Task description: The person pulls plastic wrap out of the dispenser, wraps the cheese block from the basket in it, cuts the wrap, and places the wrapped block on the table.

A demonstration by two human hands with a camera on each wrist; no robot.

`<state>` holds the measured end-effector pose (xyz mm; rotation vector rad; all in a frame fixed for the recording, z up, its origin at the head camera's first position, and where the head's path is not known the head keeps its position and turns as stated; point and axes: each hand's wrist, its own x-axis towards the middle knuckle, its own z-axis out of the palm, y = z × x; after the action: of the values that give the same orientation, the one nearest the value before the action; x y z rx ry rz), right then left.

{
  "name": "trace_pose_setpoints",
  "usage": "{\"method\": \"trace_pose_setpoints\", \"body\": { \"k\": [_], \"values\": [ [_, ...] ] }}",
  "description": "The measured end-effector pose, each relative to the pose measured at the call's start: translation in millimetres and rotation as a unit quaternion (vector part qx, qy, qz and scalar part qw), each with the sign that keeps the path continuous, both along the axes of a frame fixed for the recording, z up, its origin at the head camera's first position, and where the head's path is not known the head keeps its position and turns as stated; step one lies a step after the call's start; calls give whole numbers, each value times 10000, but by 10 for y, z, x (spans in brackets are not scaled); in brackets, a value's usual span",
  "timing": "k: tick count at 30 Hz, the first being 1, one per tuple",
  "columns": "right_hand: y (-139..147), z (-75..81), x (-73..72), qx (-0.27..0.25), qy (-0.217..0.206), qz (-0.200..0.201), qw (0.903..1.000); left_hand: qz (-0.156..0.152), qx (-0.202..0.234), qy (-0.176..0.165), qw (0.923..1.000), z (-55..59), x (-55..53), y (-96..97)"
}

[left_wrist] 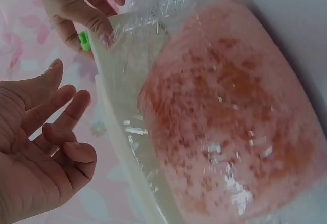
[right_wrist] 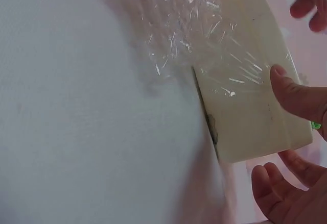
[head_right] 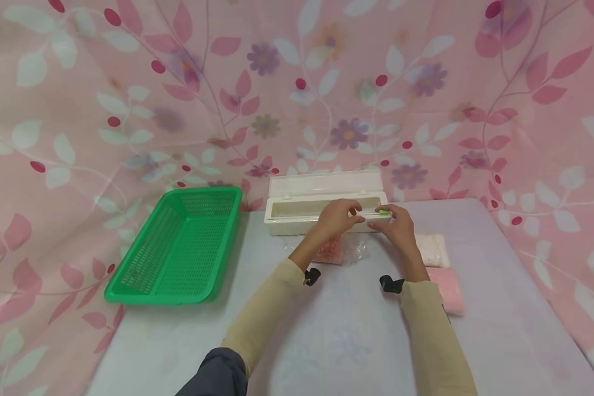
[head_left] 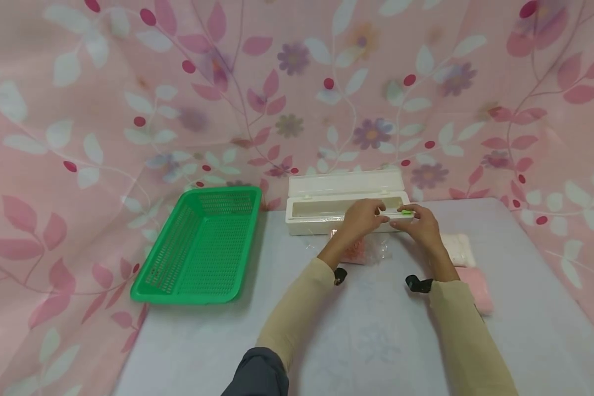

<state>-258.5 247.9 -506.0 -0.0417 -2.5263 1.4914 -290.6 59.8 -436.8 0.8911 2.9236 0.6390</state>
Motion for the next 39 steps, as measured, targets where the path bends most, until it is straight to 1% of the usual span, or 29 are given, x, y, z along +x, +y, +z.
{"method": "trace_pose_setpoints", "body": {
  "k": [3,7,9,12,15,18,22,25,32,34,37,39],
  "values": [
    [11,-8,-29,-15,-184,-15,9998,-111,237,-6,9997,-35,-50,97],
    [19,14,-31,-118,-410,-4,9991,-75,451,-36,9989,-70,-94,212],
    [23,16,-23,-159,-396,-11,9991,-72,448,-38,9990,-98,-114,280],
    [26,4,-27,-51,-269,-26,9996,-34,438,-46,9990,-169,-133,382],
    [23,-9,-42,96,-164,-2,9998,169,437,4,9989,-232,-131,457],
    [22,-14,-56,244,-93,54,9996,432,402,194,9981,-268,-124,518],
    [36,-2,-67,356,-103,98,9993,734,259,308,9965,-271,-126,592],
    [48,18,-73,426,-207,160,9987,831,45,293,9961,-272,-132,641],
    [55,87,-90,379,-337,197,9985,764,-402,304,9958,-248,-181,709],
    [58,93,-91,441,-331,196,9983,664,-593,283,9956,-232,-201,706],
    [61,93,-87,489,-366,151,9980,403,-827,246,9955,-209,-233,670],
    [48,91,-83,419,-447,107,9981,280,-924,173,9952,-201,-249,625]
  ]
}}
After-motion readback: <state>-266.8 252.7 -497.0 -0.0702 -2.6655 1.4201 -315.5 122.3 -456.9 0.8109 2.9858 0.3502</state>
